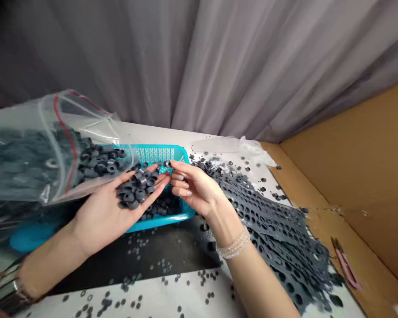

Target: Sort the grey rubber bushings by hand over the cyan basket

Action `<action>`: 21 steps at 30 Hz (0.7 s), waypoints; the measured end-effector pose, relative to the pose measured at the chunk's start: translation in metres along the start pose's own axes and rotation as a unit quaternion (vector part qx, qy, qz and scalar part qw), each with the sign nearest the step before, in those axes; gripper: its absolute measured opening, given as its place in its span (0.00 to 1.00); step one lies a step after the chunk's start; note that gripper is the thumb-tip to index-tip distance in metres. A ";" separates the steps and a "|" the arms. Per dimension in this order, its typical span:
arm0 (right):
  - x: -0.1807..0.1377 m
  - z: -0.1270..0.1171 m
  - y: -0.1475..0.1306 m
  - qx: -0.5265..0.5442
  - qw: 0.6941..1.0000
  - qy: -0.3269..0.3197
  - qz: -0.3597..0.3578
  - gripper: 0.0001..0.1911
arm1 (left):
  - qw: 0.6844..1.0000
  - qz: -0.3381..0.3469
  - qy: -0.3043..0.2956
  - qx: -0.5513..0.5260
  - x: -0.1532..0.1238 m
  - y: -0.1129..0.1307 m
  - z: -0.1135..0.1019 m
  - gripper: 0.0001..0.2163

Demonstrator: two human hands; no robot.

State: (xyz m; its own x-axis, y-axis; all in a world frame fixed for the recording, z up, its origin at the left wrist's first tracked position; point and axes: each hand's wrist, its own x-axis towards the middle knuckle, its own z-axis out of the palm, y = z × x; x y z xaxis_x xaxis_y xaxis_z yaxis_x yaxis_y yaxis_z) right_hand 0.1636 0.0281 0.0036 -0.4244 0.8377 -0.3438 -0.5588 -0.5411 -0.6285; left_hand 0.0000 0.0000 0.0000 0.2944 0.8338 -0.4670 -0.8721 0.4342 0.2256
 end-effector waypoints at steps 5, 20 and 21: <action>0.000 -0.001 -0.002 0.001 1.000 0.000 0.008 0.06 | 1.000 -0.003 0.007 0.006 0.000 0.002 0.000 0.20; -0.002 -0.001 -0.002 -0.001 0.999 -0.040 -0.015 0.05 | 1.000 0.002 -0.019 -0.007 0.002 0.002 -0.003 0.21; -0.002 -0.001 -0.002 -0.006 0.999 -0.039 -0.018 0.06 | 1.000 0.003 -0.018 -0.006 0.002 0.002 -0.002 0.21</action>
State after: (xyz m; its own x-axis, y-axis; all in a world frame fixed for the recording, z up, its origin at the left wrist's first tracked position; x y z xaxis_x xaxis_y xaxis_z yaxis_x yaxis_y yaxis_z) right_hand 0.1663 0.0279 0.0047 -0.4591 0.8478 -0.2653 -0.5661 -0.5094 -0.6481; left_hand -0.0018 0.0013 -0.0024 0.3021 0.8481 -0.4352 -0.8788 0.4247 0.2177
